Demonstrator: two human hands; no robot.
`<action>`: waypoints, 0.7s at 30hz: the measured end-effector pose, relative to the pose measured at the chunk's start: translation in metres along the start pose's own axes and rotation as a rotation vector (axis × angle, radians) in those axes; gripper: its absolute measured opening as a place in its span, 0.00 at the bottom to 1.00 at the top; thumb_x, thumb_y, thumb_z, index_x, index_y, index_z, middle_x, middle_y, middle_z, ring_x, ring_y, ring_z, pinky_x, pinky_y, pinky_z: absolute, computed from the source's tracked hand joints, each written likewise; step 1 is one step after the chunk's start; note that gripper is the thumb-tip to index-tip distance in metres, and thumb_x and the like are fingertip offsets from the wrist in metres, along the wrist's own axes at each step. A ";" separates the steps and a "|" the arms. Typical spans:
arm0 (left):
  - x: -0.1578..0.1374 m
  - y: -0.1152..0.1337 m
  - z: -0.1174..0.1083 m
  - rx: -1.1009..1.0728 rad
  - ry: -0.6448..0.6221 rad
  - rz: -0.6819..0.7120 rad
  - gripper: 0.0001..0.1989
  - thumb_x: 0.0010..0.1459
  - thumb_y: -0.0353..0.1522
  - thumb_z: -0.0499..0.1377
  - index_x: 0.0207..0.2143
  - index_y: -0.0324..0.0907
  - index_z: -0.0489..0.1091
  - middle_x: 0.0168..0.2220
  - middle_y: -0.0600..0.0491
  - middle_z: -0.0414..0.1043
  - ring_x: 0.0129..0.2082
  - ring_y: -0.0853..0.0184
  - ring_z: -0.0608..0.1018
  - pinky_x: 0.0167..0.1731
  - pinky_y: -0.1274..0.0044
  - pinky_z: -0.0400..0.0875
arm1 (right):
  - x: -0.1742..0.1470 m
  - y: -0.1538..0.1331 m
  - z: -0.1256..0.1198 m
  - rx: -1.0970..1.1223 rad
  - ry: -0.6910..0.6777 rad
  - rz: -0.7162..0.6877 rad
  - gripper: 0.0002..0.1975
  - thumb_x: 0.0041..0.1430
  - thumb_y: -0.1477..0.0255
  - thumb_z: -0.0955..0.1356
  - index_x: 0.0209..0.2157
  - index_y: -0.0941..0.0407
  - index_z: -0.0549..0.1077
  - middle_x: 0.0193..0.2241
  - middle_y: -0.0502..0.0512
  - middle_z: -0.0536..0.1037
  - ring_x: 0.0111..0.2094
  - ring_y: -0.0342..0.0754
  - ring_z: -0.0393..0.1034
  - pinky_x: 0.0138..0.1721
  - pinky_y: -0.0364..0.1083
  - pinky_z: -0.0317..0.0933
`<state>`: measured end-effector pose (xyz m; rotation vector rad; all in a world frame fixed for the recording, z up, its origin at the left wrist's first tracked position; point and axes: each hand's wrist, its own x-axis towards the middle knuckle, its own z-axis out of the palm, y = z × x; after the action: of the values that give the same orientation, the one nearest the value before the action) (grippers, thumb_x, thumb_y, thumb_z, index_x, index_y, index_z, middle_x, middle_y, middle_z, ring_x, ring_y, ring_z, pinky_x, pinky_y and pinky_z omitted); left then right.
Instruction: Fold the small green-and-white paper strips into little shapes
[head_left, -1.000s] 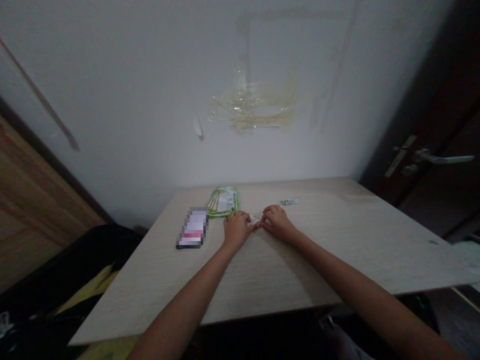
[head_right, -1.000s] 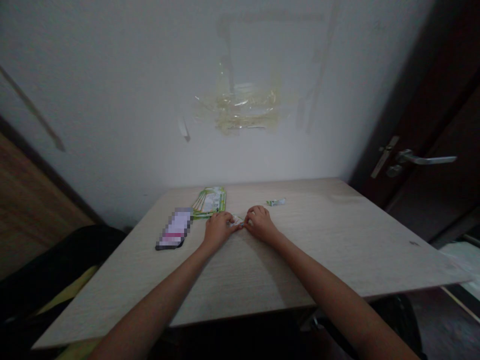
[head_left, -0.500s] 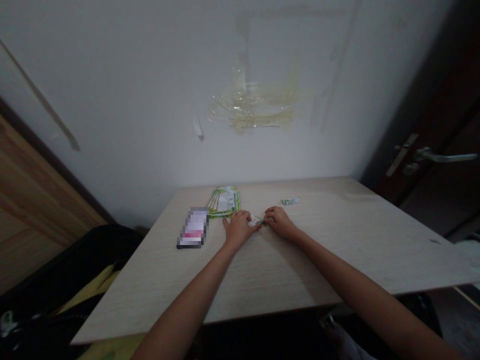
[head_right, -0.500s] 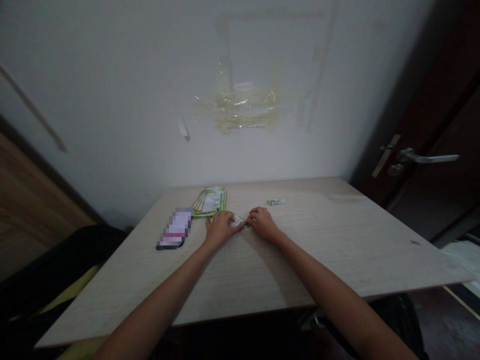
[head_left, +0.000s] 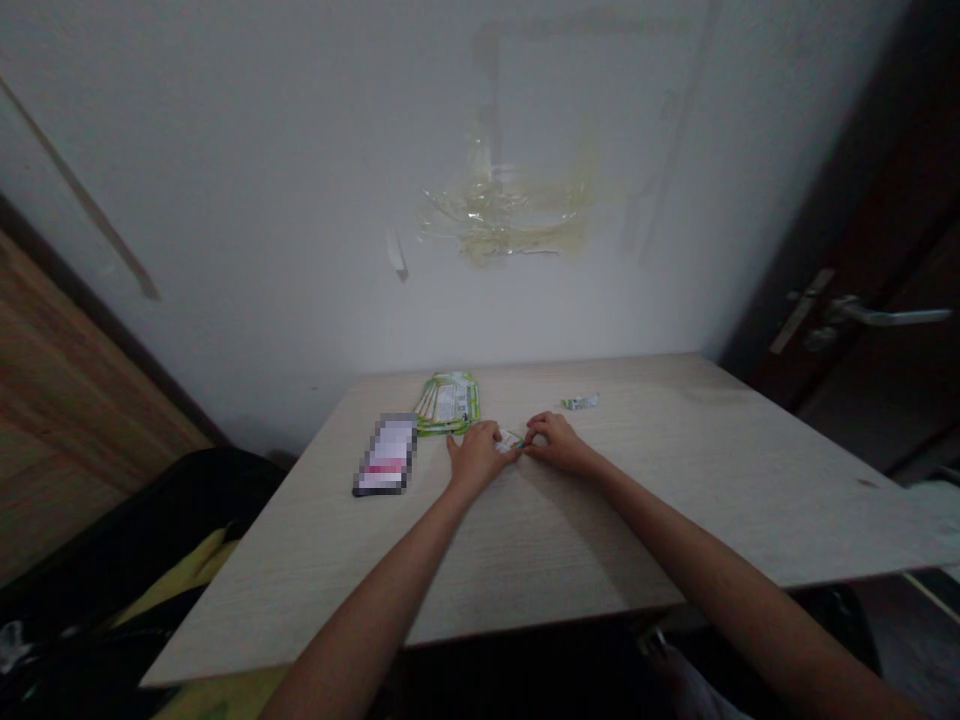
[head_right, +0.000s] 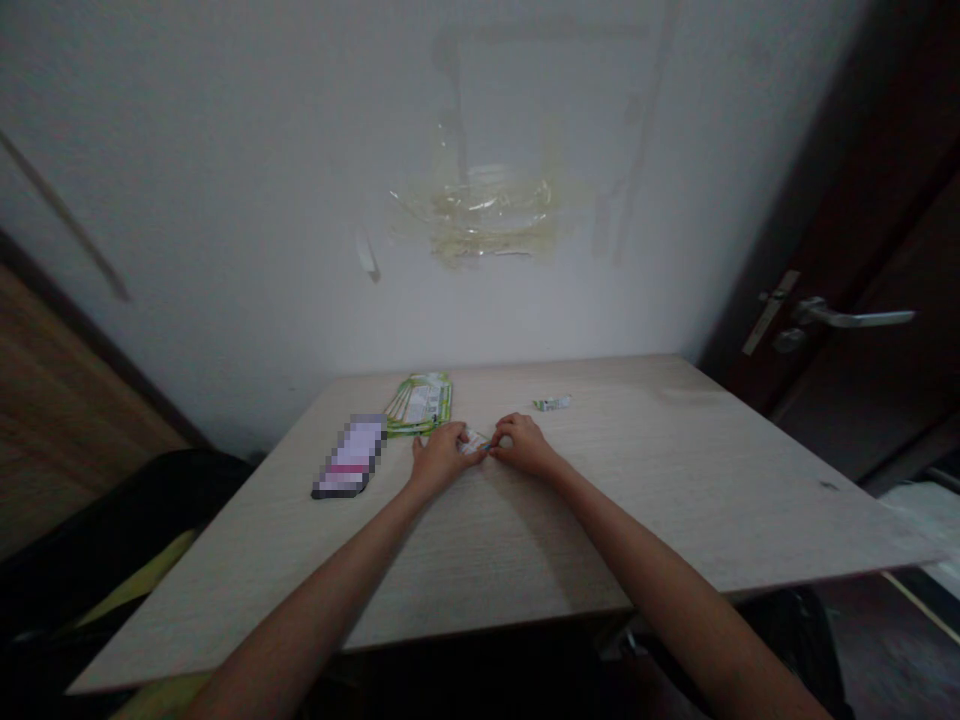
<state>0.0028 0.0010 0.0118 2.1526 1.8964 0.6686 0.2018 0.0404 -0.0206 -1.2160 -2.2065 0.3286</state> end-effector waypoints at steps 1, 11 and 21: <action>0.000 0.001 -0.001 0.002 -0.005 0.002 0.18 0.51 0.48 0.64 0.37 0.45 0.68 0.47 0.51 0.74 0.50 0.58 0.72 0.57 0.55 0.52 | 0.001 0.000 -0.001 0.005 -0.014 0.002 0.06 0.51 0.71 0.74 0.34 0.54 0.81 0.47 0.60 0.75 0.50 0.53 0.68 0.54 0.51 0.60; -0.001 0.001 -0.001 -0.002 0.007 -0.009 0.18 0.52 0.46 0.64 0.38 0.46 0.68 0.48 0.51 0.74 0.51 0.57 0.71 0.58 0.55 0.50 | 0.004 0.002 -0.007 0.039 -0.096 -0.010 0.08 0.51 0.76 0.72 0.35 0.54 0.81 0.47 0.59 0.75 0.51 0.52 0.68 0.55 0.52 0.60; -0.005 -0.002 0.007 0.057 0.082 0.061 0.19 0.53 0.49 0.62 0.37 0.45 0.67 0.46 0.49 0.74 0.51 0.56 0.71 0.59 0.55 0.51 | 0.001 0.004 -0.004 0.052 -0.059 -0.041 0.07 0.52 0.75 0.72 0.35 0.55 0.81 0.45 0.60 0.75 0.50 0.52 0.69 0.54 0.50 0.60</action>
<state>0.0041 -0.0027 0.0038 2.2596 1.9191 0.7335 0.2066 0.0430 -0.0190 -1.1456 -2.2554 0.4082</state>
